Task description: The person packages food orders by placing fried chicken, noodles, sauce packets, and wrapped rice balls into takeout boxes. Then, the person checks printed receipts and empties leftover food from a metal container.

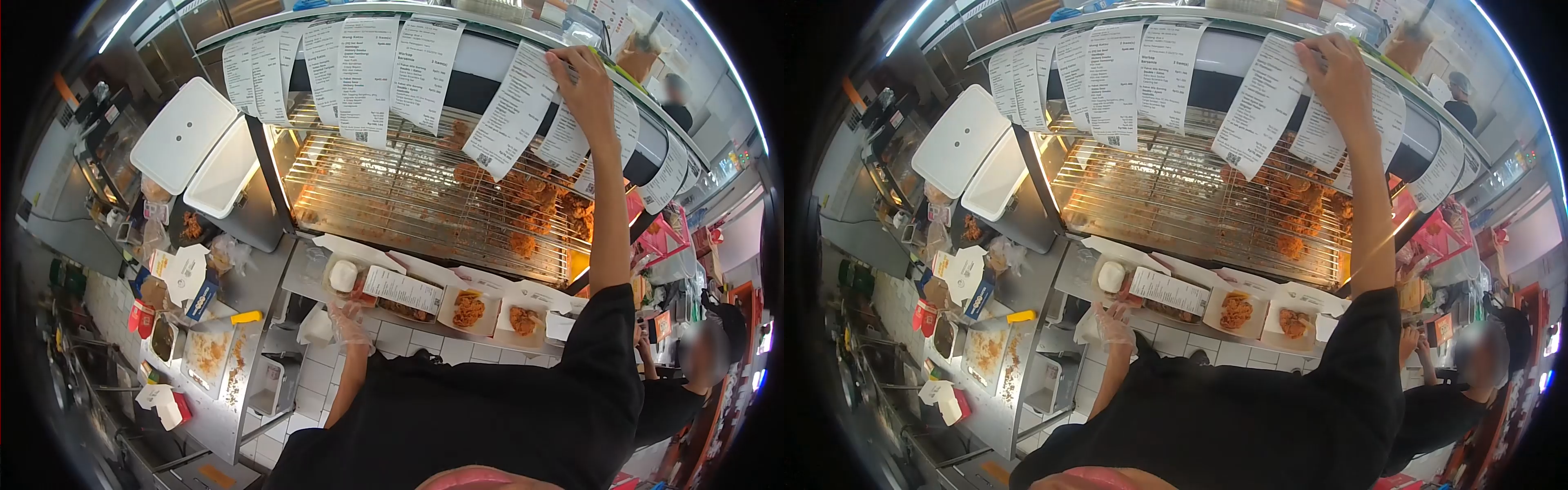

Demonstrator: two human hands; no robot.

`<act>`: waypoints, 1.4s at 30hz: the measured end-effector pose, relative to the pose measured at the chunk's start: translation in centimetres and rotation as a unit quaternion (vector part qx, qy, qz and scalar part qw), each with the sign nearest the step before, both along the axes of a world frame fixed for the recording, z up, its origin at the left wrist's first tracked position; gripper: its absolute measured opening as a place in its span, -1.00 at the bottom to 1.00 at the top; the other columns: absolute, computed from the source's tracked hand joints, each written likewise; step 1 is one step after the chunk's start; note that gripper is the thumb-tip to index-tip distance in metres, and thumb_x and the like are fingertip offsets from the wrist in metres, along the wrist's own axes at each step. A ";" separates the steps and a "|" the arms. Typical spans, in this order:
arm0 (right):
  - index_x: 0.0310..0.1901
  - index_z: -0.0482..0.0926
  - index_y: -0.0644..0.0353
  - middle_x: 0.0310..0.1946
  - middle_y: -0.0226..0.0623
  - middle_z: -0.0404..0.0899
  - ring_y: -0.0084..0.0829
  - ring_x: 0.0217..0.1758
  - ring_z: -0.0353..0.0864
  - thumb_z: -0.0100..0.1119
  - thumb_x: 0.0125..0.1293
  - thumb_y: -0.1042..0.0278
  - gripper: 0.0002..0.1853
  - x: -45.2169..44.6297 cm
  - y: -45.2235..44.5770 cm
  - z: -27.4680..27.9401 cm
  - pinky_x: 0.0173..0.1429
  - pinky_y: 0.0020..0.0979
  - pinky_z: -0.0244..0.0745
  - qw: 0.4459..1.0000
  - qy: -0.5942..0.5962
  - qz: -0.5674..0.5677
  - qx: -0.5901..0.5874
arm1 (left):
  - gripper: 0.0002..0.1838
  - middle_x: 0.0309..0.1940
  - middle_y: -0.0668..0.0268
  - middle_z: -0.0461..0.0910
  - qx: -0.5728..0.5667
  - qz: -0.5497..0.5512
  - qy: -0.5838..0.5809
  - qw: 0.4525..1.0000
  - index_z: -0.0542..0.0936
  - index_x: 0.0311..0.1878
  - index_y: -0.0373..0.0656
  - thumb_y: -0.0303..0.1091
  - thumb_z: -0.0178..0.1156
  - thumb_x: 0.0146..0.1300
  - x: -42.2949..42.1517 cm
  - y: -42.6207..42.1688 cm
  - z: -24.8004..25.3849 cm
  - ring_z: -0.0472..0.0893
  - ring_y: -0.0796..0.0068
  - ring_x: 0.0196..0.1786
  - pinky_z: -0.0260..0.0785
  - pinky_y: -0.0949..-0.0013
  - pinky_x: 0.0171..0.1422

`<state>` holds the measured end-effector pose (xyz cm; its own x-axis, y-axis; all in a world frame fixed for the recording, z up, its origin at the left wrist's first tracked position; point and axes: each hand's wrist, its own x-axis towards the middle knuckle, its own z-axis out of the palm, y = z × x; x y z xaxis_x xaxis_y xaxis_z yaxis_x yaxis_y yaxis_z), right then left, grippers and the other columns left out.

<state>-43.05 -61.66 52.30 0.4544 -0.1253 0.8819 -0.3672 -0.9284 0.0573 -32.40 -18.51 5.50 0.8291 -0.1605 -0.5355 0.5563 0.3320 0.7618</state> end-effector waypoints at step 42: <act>-0.18 0.70 0.12 -0.22 -0.30 0.64 -0.22 -0.09 0.61 0.16 0.39 0.07 -0.71 -18.6 -8.2 1.0 0.05 -0.24 0.47 0.983 0.072 -0.166 -0.018 | -0.33 0.09 0.31 0.52 0.001 -0.003 -0.006 1.000 0.13 0.47 0.08 0.22 -0.18 0.44 -1.0 -0.8 0.8 0.49 0.31 0.06 0.21 0.19 0.18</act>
